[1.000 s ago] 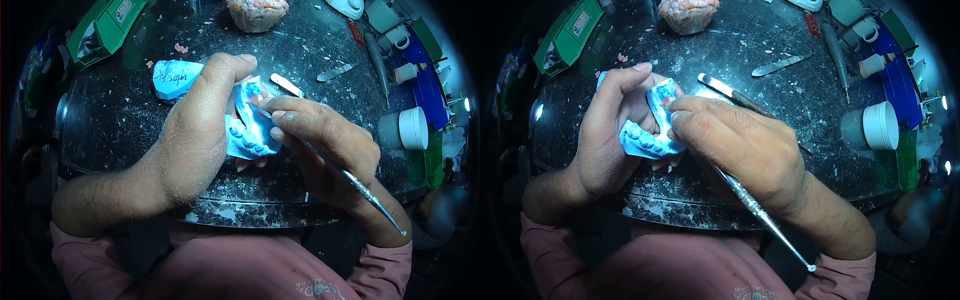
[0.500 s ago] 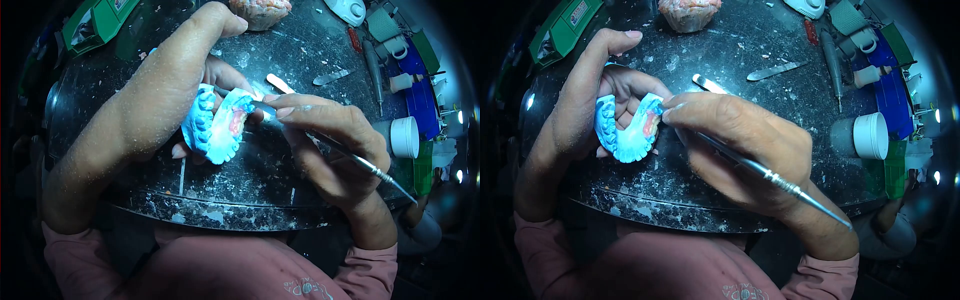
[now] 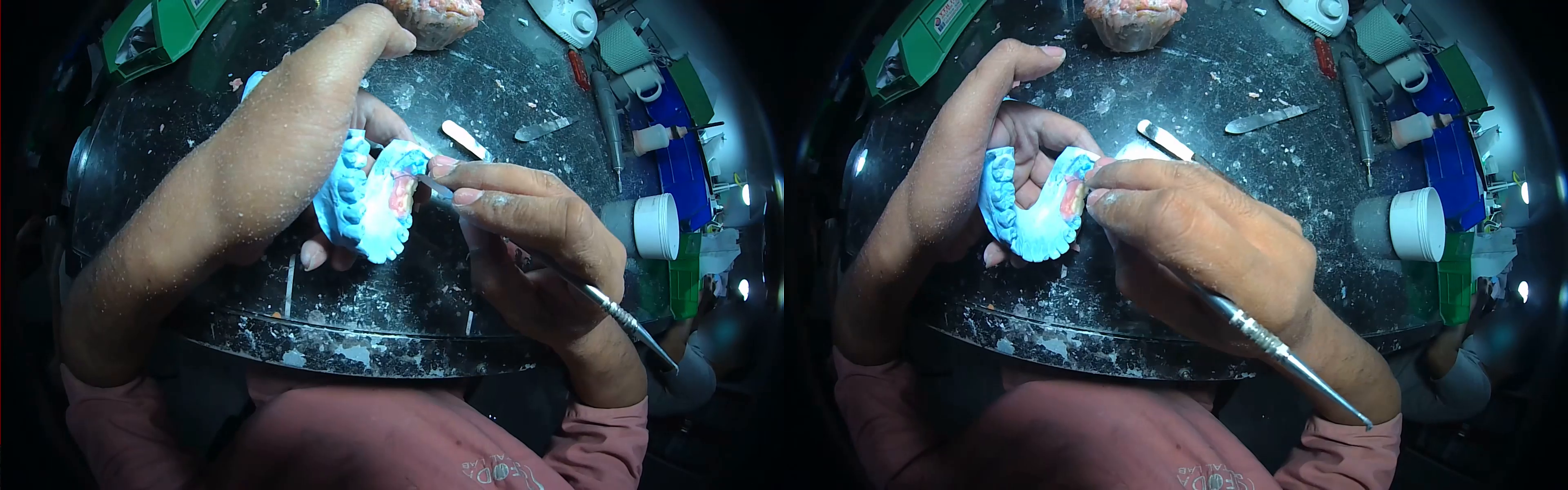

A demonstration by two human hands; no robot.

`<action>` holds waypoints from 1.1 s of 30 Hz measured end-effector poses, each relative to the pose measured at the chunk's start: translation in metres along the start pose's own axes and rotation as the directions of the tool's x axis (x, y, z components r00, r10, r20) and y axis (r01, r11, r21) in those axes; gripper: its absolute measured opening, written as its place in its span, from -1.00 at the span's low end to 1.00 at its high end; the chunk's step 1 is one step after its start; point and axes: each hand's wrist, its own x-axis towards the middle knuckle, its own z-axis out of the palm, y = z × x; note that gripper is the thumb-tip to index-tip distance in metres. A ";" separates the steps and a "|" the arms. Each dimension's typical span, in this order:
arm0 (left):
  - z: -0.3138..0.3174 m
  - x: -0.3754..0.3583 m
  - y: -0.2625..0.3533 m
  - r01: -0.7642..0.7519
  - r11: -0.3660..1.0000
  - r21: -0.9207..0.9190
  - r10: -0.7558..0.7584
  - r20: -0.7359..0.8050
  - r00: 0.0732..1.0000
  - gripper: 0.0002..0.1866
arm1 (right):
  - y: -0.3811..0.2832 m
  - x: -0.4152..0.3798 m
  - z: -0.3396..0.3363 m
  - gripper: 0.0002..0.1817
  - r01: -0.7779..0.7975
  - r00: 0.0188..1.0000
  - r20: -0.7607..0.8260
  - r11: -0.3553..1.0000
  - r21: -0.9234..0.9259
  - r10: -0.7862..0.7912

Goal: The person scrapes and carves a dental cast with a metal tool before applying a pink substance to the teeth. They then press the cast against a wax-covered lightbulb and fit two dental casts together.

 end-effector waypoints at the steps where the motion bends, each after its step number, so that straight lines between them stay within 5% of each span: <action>1: 0.003 -0.002 0.005 0.020 1.000 0.002 -0.020 -0.005 1.000 -0.08 | -0.004 0.001 -0.001 -0.71 -0.037 0.999 0.014 0.999 -0.001 0.037; 5: 0.010 -0.006 0.014 0.091 0.996 0.005 -0.091 -0.022 0.996 -0.08 | -0.001 0.000 -0.001 -0.72 -0.029 0.999 0.021 1.000 -0.004 0.029; 14: -0.001 -0.006 -0.021 -0.347 0.892 0.288 0.382 -0.073 0.921 -0.34 | -0.011 0.000 0.004 -0.70 -0.090 0.996 0.000 0.994 -0.055 0.090; 16: -0.002 -0.006 -0.026 -0.484 0.721 0.496 0.549 0.017 0.836 -0.55 | -0.013 -0.002 0.008 -0.70 -0.106 0.994 -0.019 0.992 -0.074 0.105; 22: -0.005 0.003 -0.037 -0.604 0.528 0.597 0.730 0.046 0.682 -0.55 | -0.010 -0.004 0.009 -0.65 -0.050 0.999 0.003 0.992 -0.112 0.050; 28: 0.002 -0.006 -0.026 -0.469 0.697 0.542 0.579 -0.038 0.815 -0.34 | -0.012 -0.005 0.009 -0.67 -0.062 0.998 0.002 0.994 -0.092 0.063; 33: -0.001 -0.007 -0.026 -0.466 0.704 0.536 0.553 -0.003 0.833 -0.45 | -0.016 -0.005 0.009 -0.67 -0.115 0.993 0.005 0.988 -0.106 0.116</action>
